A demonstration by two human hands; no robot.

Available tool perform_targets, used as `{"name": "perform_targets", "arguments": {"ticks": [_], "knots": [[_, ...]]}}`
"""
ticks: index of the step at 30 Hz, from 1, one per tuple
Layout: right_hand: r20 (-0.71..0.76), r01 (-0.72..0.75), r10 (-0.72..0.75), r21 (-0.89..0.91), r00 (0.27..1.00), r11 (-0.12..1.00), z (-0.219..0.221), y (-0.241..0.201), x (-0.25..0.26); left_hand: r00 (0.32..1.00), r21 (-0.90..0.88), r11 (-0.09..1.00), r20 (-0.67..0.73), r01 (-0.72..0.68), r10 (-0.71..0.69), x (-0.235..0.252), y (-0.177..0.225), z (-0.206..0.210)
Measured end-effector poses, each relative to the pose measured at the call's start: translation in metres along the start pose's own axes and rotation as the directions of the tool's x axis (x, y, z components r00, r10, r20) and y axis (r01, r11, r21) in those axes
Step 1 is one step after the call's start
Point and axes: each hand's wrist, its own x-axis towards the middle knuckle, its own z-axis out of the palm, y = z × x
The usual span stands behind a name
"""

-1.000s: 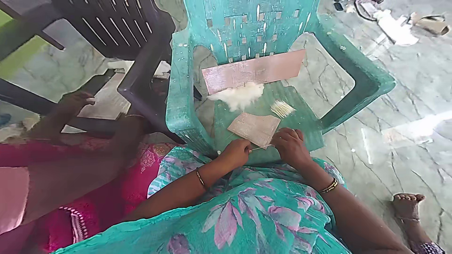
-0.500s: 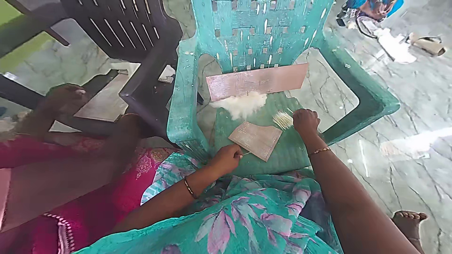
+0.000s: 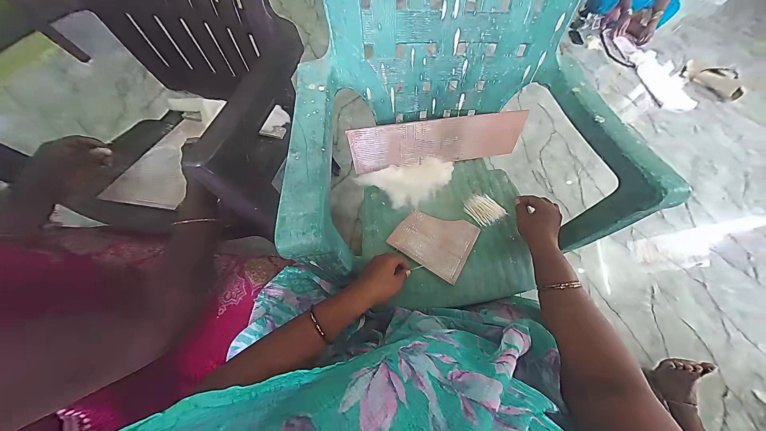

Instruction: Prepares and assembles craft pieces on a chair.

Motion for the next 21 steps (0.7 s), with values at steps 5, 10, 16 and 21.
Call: {"name": "perform_targets", "arguments": {"ticks": [5,10,16,21], "knots": [[0.008,0.385,-0.386,0.044,0.923,0.922,0.018,-0.054,-0.001,0.996,-0.091,0.993,0.037,0.08,-0.077,0.002,0.001,-0.006],[0.151,0.611,-0.605,0.01,0.781,0.791,0.065,-0.098,0.014,0.995,-0.161,0.984,0.083,0.072,-0.059,0.003,-0.004,-0.009],[0.289,0.599,-0.552,-0.106,0.782,0.794,0.115,-0.103,0.041,0.996,-0.149,0.989,0.09,0.023,-0.01,0.002,-0.004,-0.008],[0.213,0.605,-0.579,-0.084,0.787,0.792,0.121,-0.096,0.039,0.995,-0.156,0.988,0.101,0.008,0.008,0.001,-0.005,-0.01]]}}
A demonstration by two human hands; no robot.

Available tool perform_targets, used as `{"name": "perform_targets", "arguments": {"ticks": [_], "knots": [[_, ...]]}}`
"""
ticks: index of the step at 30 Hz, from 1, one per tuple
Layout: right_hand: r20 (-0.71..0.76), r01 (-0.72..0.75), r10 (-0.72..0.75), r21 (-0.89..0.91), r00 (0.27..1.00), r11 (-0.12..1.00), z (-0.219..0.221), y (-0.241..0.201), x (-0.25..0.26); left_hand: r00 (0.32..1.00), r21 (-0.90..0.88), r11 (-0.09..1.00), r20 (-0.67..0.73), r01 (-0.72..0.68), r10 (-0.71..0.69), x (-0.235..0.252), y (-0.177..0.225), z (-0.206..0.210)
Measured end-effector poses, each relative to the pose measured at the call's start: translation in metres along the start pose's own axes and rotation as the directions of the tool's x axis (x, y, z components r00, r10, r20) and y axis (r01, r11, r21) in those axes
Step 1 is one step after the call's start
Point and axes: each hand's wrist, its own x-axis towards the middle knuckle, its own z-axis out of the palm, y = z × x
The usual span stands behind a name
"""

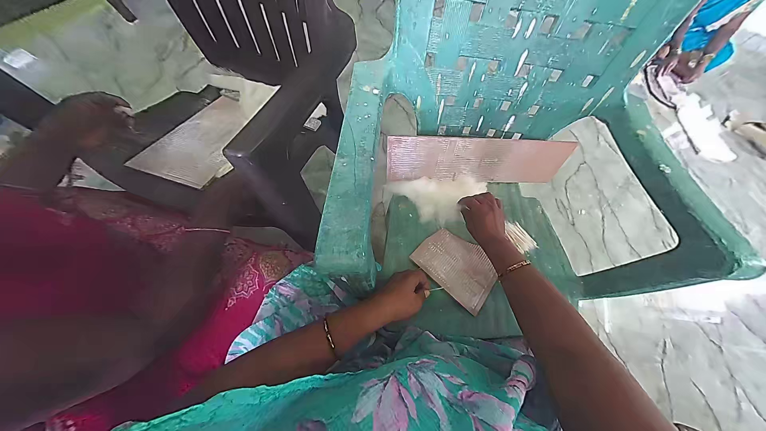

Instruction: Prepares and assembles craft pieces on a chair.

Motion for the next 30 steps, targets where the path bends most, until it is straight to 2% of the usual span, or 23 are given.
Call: {"name": "perform_targets", "arguments": {"ticks": [7,10,12,14,15,18,20,23,27,30], "knots": [[-0.272,0.141,-0.092,0.167,0.958,0.976,-0.029,-0.006,-0.057,1.0,0.036,0.999,-0.001,-0.001,0.001,0.0,0.003,0.0],[-0.312,0.001,0.093,0.29,0.946,0.957,-0.058,-0.02,-0.078,1.0,0.047,0.999,-0.02,0.014,-0.013,-0.002,0.005,0.002],[-0.275,-0.139,0.264,0.402,0.925,0.905,-0.078,-0.031,-0.084,0.999,0.052,0.998,-0.028,0.017,-0.016,-0.001,0.005,0.003],[-0.204,-0.236,0.407,0.558,0.89,0.795,-0.094,-0.039,-0.086,0.999,0.004,1.0,-0.048,0.01,-0.009,-0.001,0.0,0.003],[-0.174,-0.24,0.458,0.663,0.871,0.709,-0.098,-0.042,-0.088,0.998,-0.045,0.999,-0.069,0.007,-0.01,-0.001,-0.003,0.003],[-0.025,-0.22,0.555,0.903,0.832,0.37,-0.111,-0.054,-0.101,0.98,-0.215,0.976,-0.196,-0.009,-0.034,-0.004,-0.007,0.003],[0.086,-0.219,0.555,0.959,0.828,0.178,-0.119,-0.062,-0.11,0.946,-0.335,0.939,-0.322,-0.082,-0.032,-0.006,0.0,0.004],[0.205,-0.246,0.456,0.969,0.866,0.033,-0.124,-0.067,-0.124,0.871,-0.392,0.885,-0.49,-0.252,0.031,-0.006,0.028,0.0],[0.249,-0.257,0.273,0.966,0.929,-0.005,-0.123,-0.062,-0.138,0.804,-0.344,0.844,-0.572,-0.413,0.16,-0.005,0.07,-0.009],[0.224,-0.236,0.241,0.972,0.944,0.02,-0.122,-0.055,-0.141,0.837,-0.283,0.861,-0.486,-0.423,0.252,-0.001,0.091,-0.015]]}}
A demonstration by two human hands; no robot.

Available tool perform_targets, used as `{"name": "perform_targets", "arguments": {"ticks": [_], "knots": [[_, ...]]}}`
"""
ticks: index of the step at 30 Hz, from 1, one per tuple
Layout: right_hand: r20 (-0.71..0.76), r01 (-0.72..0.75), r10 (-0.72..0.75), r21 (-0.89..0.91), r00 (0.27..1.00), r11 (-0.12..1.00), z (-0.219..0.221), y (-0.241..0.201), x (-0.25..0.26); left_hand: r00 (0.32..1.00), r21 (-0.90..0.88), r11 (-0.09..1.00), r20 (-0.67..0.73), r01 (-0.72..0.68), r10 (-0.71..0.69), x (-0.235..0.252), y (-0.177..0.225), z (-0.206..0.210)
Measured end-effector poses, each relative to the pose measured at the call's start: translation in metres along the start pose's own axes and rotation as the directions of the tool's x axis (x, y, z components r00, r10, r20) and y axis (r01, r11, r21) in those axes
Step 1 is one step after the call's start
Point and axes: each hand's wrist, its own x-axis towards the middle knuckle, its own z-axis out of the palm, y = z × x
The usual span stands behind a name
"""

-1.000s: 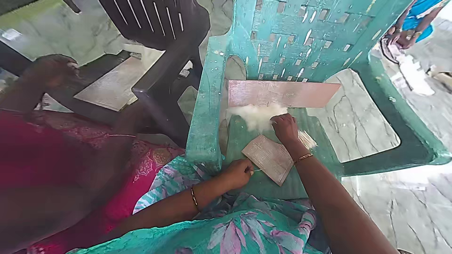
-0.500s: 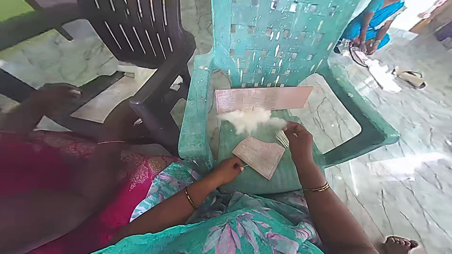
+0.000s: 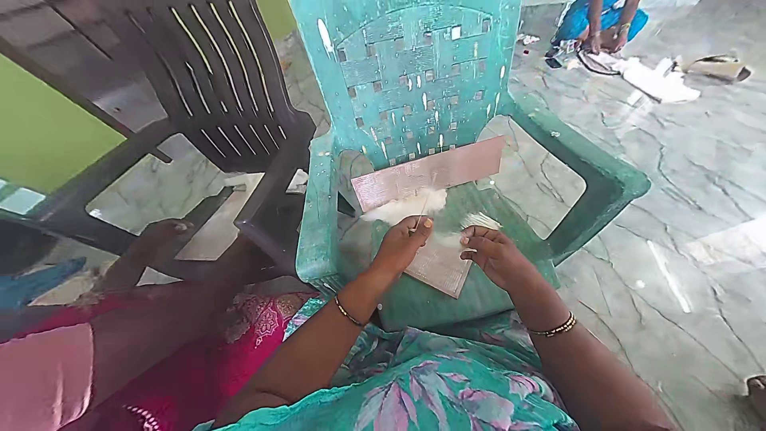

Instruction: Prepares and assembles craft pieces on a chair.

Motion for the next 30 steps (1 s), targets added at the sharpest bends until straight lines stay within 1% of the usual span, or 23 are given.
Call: {"name": "perform_targets", "arguments": {"ticks": [3,5,9,11,14,15,17,20,22,24,27,29,30], "knots": [[-0.006,0.018,-0.018,-0.022,1.0,1.0,-0.009,0.001,0.004,0.989,0.036,0.999,0.141,0.036,-0.041,0.011,0.008,0.008],[-0.035,0.011,-0.013,-0.042,0.999,0.999,-0.013,0.001,0.007,0.984,0.065,0.996,0.166,0.052,-0.063,0.017,0.009,0.016],[-0.173,-0.035,0.037,0.014,0.984,0.999,-0.02,-0.002,0.018,0.99,0.082,0.99,0.073,0.112,-0.118,0.034,0.006,0.03],[-0.181,-0.047,0.052,0.03,0.982,0.998,-0.025,0.0,0.023,0.992,0.088,0.99,0.04,0.112,-0.116,0.044,0.001,0.034],[-0.16,-0.036,0.037,0.012,0.986,0.999,-0.029,0.004,0.029,0.994,0.1,0.99,0.042,0.101,-0.105,0.056,-0.002,0.042],[-0.178,-0.034,0.033,0.001,0.984,0.999,-0.03,0.006,0.031,0.994,0.114,0.989,0.041,0.097,-0.102,0.059,-0.003,0.045],[-0.248,-0.035,0.027,-0.025,0.968,0.999,-0.031,0.008,0.034,0.996,0.17,0.982,0.02,0.078,-0.083,0.065,-0.007,0.048],[-0.343,-0.055,0.029,-0.065,0.939,0.996,-0.039,0.01,0.04,0.996,0.276,0.958,-0.074,0.076,-0.057,0.076,-0.015,0.047],[-0.397,-0.064,0.032,-0.066,0.917,0.996,-0.047,0.014,0.049,0.987,0.336,0.935,-0.143,0.117,-0.072,0.087,-0.024,0.044],[-0.424,-0.078,0.048,-0.053,0.904,0.996,-0.051,0.015,0.056,0.974,0.402,0.9,-0.207,0.168,-0.09,0.111,-0.041,0.036],[-0.421,-0.111,0.083,-0.042,0.903,0.993,-0.054,0.014,0.059,0.951,0.51,0.814,-0.269,0.277,-0.155,0.132,-0.066,0.023],[-0.399,-0.116,0.088,-0.046,0.913,0.992,-0.054,0.013,0.059,0.926,0.531,0.765,-0.297,0.364,-0.234,0.137,-0.073,0.016],[-0.384,-0.114,0.083,-0.059,0.92,0.992,-0.054,0.012,0.059,0.922,0.528,0.765,-0.312,0.37,-0.231,0.14,-0.074,0.013]]}}
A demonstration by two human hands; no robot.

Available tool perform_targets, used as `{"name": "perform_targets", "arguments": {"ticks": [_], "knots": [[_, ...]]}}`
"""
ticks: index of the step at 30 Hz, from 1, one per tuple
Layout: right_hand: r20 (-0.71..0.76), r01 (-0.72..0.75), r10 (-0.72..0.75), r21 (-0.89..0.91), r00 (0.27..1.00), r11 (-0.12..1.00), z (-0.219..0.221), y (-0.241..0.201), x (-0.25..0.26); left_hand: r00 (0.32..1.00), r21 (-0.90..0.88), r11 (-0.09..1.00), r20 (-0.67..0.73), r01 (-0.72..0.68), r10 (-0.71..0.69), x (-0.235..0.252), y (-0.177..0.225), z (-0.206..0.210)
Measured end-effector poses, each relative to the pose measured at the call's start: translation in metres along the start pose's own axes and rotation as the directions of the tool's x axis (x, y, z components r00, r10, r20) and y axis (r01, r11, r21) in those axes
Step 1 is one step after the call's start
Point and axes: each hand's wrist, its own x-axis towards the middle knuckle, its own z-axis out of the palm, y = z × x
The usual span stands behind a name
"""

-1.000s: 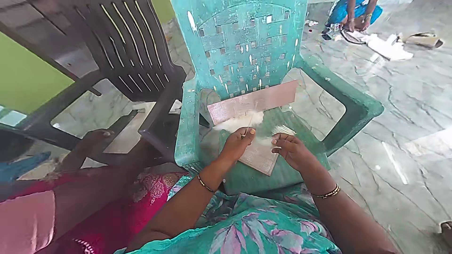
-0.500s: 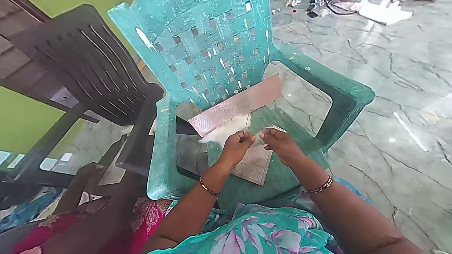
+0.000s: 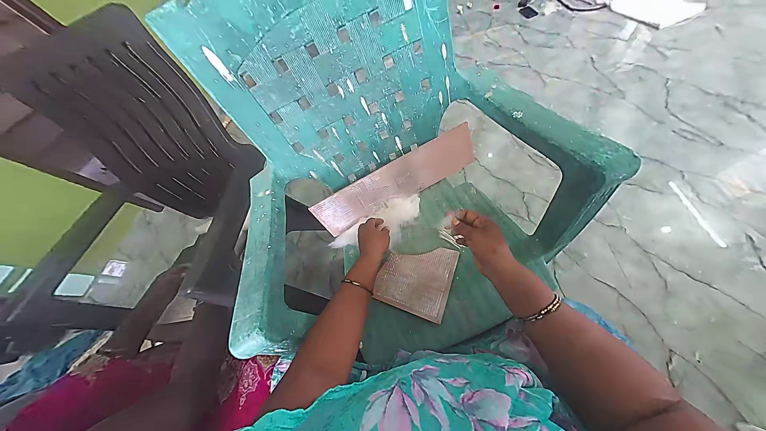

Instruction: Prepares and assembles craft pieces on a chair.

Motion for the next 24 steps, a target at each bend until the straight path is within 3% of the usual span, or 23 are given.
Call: {"name": "perform_targets", "arguments": {"ticks": [6,10,12,20,24], "knots": [[0.089,0.114,-0.106,-0.096,0.99,0.989,0.002,-0.001,-0.017,0.955,-0.222,0.929,-0.094,-0.297,0.283,-0.05,0.028,-0.016],[0.133,0.226,-0.206,-0.166,0.97,0.96,0.014,0.0,-0.028,0.925,-0.407,0.875,0.153,-0.262,0.348,-0.108,0.037,-0.034],[0.168,0.255,-0.225,-0.191,0.96,0.948,0.02,-0.001,-0.037,0.905,-0.456,0.854,0.205,-0.248,0.372,-0.118,0.033,-0.037],[0.208,0.297,-0.26,-0.169,0.943,0.94,0.026,0.002,-0.065,0.941,-0.408,0.896,0.194,-0.178,0.275,-0.155,0.009,-0.051],[0.273,0.174,-0.133,-0.131,0.953,0.976,0.026,0.002,-0.074,0.943,-0.424,0.887,0.18,-0.183,0.281,-0.167,-0.001,-0.055]]}}
